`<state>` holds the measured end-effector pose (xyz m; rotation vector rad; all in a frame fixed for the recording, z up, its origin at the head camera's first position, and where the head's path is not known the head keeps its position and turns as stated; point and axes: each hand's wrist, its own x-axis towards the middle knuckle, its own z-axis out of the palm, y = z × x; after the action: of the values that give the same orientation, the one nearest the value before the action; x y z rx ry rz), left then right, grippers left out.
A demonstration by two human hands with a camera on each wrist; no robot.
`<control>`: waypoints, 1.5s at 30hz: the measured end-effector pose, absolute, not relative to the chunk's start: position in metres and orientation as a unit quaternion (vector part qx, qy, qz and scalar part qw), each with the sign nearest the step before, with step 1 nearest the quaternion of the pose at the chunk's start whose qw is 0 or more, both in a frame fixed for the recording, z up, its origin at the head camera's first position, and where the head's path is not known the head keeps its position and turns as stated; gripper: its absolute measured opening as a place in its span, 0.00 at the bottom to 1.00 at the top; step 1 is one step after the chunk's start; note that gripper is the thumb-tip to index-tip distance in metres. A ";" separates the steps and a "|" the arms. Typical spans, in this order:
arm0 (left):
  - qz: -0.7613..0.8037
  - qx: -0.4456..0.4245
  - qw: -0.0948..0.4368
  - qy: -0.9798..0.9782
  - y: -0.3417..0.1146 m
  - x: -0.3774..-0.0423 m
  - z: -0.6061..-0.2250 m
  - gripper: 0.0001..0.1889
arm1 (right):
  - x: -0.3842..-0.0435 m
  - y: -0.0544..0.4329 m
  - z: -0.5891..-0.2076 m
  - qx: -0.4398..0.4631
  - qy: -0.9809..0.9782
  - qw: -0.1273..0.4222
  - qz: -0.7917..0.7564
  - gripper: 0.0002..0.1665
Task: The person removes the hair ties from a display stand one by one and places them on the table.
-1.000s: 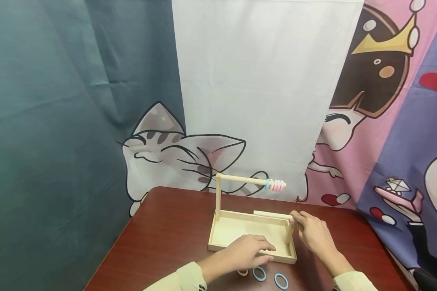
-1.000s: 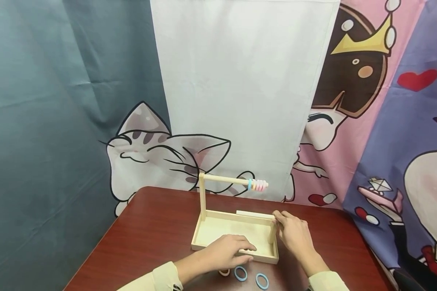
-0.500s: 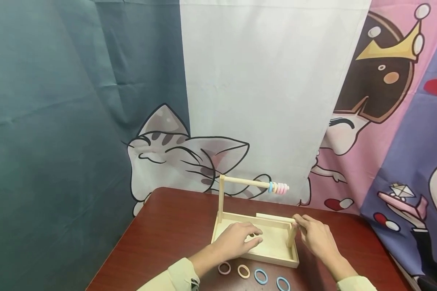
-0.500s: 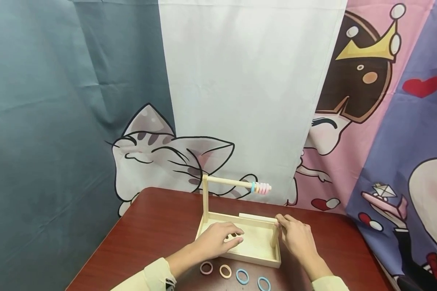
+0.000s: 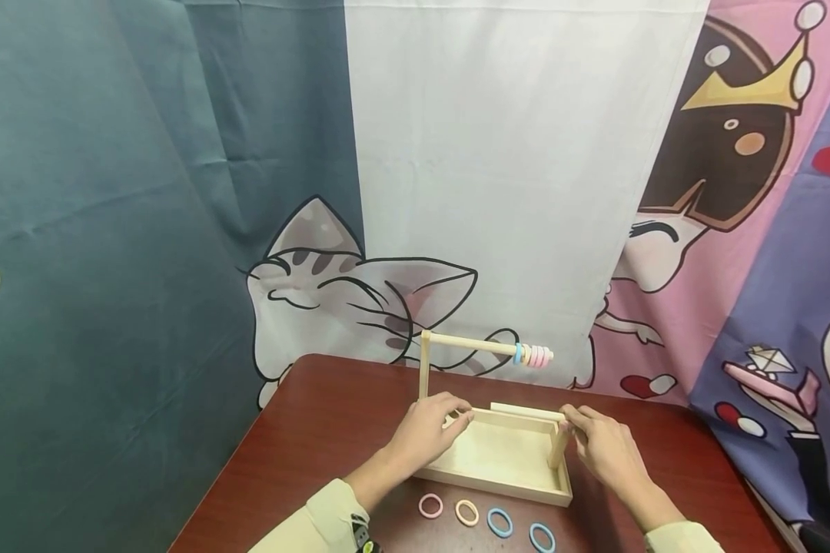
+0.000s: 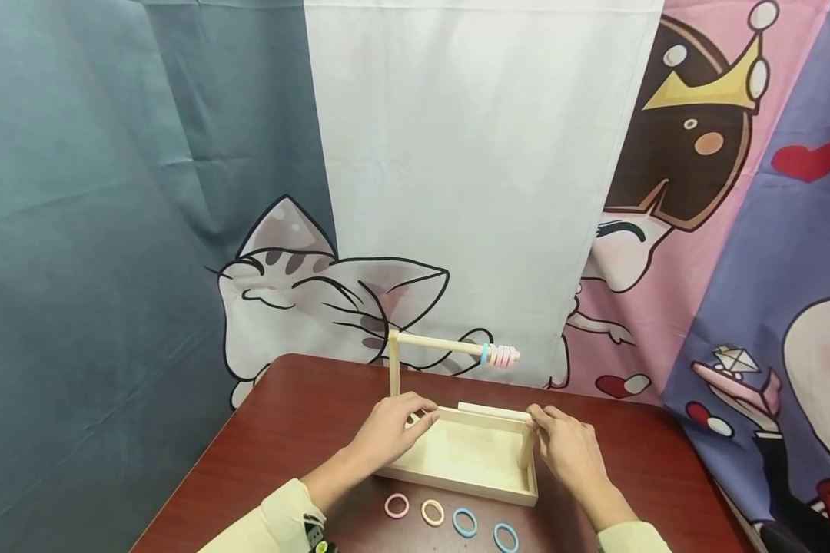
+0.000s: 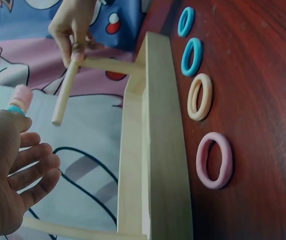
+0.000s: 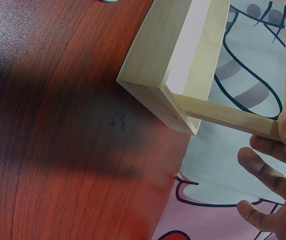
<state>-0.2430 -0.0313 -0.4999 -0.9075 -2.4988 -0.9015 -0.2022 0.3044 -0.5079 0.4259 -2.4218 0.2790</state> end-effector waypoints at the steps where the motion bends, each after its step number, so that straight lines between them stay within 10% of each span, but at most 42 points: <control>1: -0.317 -0.313 0.170 -0.879 -0.033 -0.244 -0.499 0.10 | -0.202 0.305 -0.508 0.164 -0.925 0.327 0.106 0.10; 25: -0.353 -0.185 0.243 -0.884 -0.081 -0.292 -0.474 0.10 | -0.206 0.306 -0.505 0.162 -0.929 0.319 0.096 0.12; 45: -0.405 -0.186 0.211 -0.870 -0.071 -0.321 -0.456 0.29 | -0.207 0.309 -0.501 0.166 -0.929 0.310 0.116 0.15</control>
<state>-0.3205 -0.0707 -0.4558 -0.5167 -2.4179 -1.1263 -0.2066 0.3086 -0.5013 0.4391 -2.4526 0.3063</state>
